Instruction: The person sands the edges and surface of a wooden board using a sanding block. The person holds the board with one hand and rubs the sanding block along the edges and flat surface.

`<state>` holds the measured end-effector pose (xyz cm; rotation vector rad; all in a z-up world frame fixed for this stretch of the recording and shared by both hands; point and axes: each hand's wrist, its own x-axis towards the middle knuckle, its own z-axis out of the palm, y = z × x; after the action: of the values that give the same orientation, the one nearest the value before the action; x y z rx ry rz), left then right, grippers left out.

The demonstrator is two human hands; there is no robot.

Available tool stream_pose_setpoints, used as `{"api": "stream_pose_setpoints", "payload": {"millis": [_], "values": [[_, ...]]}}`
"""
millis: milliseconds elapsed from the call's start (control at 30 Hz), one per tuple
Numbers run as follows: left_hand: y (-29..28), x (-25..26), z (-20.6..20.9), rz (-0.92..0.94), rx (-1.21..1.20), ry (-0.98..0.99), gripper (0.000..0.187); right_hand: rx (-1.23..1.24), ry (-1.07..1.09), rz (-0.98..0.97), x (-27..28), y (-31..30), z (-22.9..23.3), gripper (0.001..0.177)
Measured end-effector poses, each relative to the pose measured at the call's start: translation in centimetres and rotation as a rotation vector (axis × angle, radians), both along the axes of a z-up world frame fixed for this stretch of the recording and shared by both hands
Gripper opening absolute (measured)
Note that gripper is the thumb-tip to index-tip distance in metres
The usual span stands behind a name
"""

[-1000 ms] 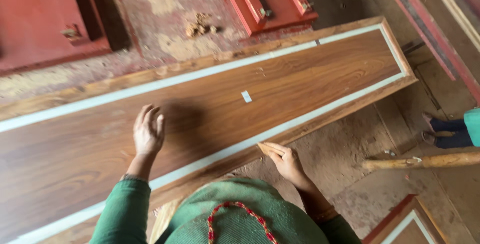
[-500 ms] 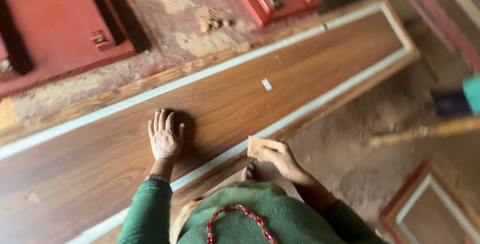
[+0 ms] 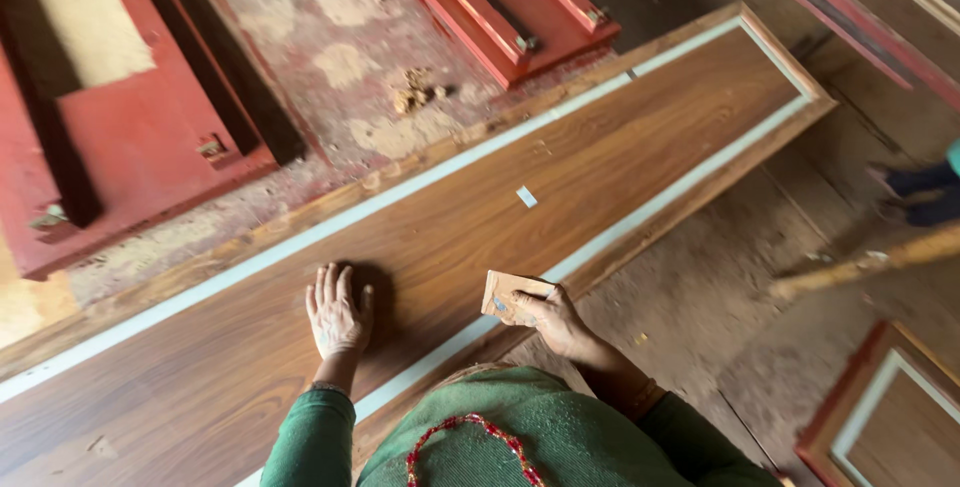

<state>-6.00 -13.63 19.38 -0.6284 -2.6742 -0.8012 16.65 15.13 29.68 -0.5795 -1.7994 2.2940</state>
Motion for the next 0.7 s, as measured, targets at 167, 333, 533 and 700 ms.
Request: {"api": "stream_pose_setpoints", "payload": {"millis": [167,333,533,700], "values": [[-1.0,0.7,-0.4,-0.027,0.142,0.229,0.053,0.079,-0.022,0.095,0.1,0.1,1.2,0.017],[-1.5,-2.8,1.2,0.082,-0.06,0.032,0.066,-0.076,-0.055,0.003,-3.0,1.6,0.8,0.02],[-1.7,-2.9,1.1,0.132,-0.084,0.035,0.065,-0.225,0.046,0.114,-7.8,5.0,-2.2,0.042],[-2.4,-1.0,1.1,0.065,-0.026,0.092,0.061,-0.551,0.113,0.081,-16.8,7.9,-2.9,0.042]]}}
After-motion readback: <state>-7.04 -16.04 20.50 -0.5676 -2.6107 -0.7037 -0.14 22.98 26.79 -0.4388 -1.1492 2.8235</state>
